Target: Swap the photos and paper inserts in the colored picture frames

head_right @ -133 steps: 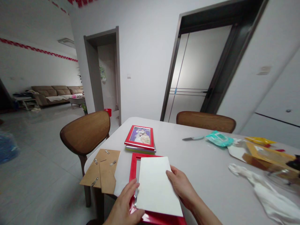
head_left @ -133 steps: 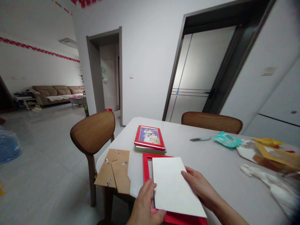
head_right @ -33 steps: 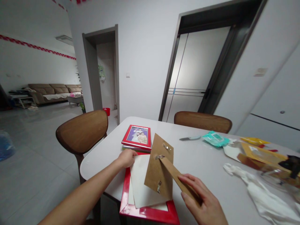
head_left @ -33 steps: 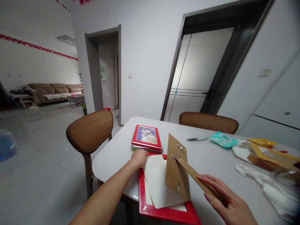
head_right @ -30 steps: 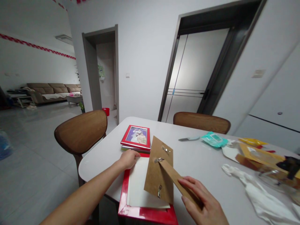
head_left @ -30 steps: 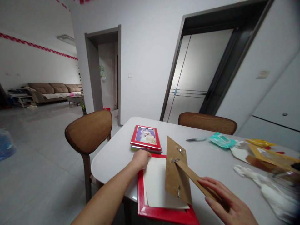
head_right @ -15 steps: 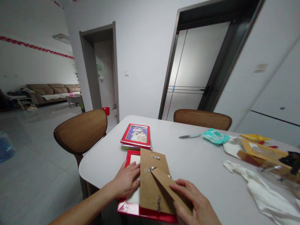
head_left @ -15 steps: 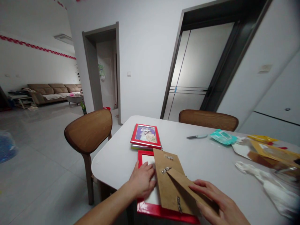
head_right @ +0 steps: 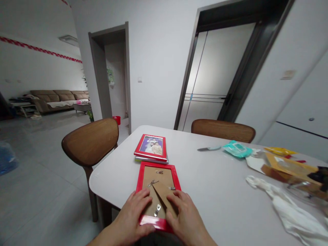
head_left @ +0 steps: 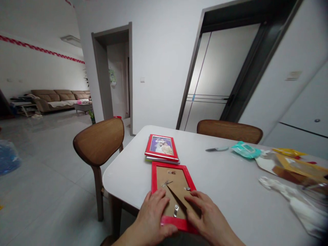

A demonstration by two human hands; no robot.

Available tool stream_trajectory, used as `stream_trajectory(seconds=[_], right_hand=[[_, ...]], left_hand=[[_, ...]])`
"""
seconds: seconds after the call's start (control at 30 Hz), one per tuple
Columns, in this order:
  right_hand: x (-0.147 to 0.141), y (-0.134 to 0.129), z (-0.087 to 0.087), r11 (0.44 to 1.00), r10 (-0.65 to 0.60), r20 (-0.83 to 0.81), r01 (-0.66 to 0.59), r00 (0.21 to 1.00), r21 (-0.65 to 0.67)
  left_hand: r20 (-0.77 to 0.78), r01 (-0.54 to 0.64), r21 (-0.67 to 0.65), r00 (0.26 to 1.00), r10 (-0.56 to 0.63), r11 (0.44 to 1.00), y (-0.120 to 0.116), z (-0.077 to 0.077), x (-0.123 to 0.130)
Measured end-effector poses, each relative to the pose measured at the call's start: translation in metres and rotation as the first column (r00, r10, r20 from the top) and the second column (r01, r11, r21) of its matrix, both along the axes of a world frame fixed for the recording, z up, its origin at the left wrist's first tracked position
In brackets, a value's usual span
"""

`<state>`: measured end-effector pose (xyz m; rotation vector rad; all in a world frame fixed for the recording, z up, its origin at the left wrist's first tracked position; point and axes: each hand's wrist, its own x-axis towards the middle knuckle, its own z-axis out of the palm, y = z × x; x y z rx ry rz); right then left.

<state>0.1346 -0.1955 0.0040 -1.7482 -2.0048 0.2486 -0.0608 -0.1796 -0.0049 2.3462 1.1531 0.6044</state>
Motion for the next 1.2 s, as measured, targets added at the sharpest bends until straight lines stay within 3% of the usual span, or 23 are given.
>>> stream_trajectory(seconds=[0.2,0.53,0.8,0.9,1.0,1.1,1.2], right_hand=[[0.001,-0.004,-0.018,0.986,0.061,0.055,-0.068,0.997,0.151],[-0.026,-0.006,-0.001,0.932,0.322,0.221,-0.350,0.920,0.099],[-0.019,-0.010,-0.001,0.883,0.433,0.250,-0.463,0.866,0.077],[-0.016,-0.007,-0.006,0.898,0.391,0.192,-0.419,0.900,0.136],[-0.009,0.007,-0.009,0.957,0.205,0.105,-0.222,0.973,0.187],[-0.003,0.026,-0.009,0.991,0.008,0.111,-0.023,0.994,0.132],[0.001,0.039,-0.010,0.997,-0.034,0.152,0.023,0.988,0.075]], left_hand=[[0.050,0.010,0.047,0.999,-0.013,0.999,0.005,-0.007,-0.007],[0.085,0.019,0.088,0.996,-0.027,0.996,0.010,-0.012,-0.018],[0.067,0.000,0.078,0.998,-0.005,0.997,0.012,-0.012,-0.019],[0.061,-0.003,0.057,0.998,-0.001,0.998,0.010,-0.011,-0.019],[0.047,0.021,0.033,0.999,-0.022,0.999,0.009,-0.009,-0.020],[0.061,-0.001,0.037,0.998,-0.001,0.999,0.010,-0.010,-0.021],[0.067,-0.035,0.051,0.997,0.031,0.998,0.012,-0.011,-0.020]])
